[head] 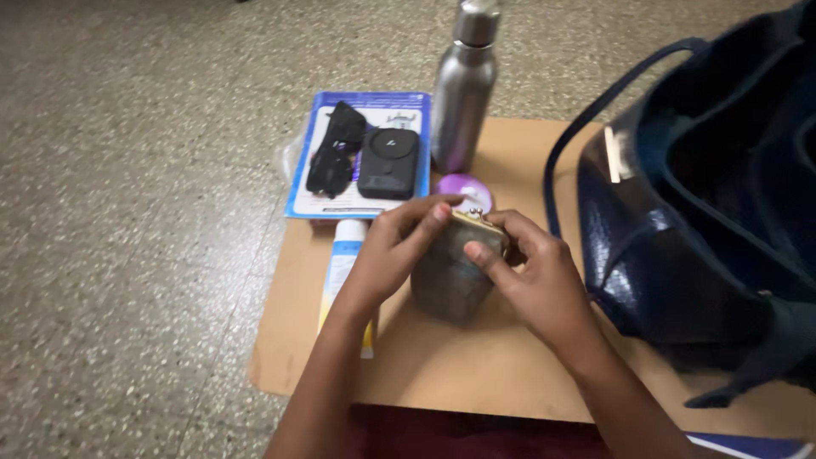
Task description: The person packs several items into a blue handbag. They place a small case, a folded cloth, a pouch, a small container, a tube, sunglasses, and a power bank into the bag one by one.
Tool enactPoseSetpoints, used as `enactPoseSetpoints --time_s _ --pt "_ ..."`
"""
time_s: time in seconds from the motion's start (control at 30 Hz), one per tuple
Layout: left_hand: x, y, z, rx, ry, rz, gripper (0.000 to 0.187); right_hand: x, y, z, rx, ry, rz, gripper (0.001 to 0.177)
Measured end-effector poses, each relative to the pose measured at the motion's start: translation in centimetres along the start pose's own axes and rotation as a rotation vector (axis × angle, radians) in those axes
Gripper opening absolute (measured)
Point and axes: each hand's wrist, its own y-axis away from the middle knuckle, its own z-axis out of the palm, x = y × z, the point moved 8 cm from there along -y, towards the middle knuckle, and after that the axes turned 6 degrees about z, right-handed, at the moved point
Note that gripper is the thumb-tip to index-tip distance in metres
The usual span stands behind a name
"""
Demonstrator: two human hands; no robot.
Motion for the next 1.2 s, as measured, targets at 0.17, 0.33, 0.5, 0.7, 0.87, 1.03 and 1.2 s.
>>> enactPoseSetpoints --time_s 0.17,0.33,0.5,0.7,0.87,1.03,1.2 --pt "0.6 -0.6 2.1 -0.123 0.061 -0.064 0.041 -5.7 1.9 -3.3 0.213 0.093 -0.265 0.037" --pt "3.8 -2.6 2.5 -0.079 0.006 -0.056 0.039 -9.5 5.7 -6.3 0.184 0.231 -0.357 0.064" --pt "9.3 -4.7 4.5 -0.153 -0.038 0.002 0.036 -12.6 10.2 -10.6 0.136 0.455 -0.503 0.07" --pt "16.2 -7.4 10.9 -0.314 -0.027 0.189 0.044 -11.4 10.5 -21.4 0.317 0.455 -0.312 0.061" --pt "20.0 -10.5 18.0 -0.414 0.056 0.47 0.05 -9.8 5.9 -28.1 0.268 0.44 -0.284 0.05" --pt "21.4 -14.5 22.9 -0.334 -0.089 0.675 0.048 -7.4 3.8 -31.7 0.327 0.454 -0.17 0.039" --pt "20.4 -17.2 25.9 -0.297 -0.101 0.734 0.051 -6.4 2.0 -34.2 0.276 0.301 -0.258 0.03"
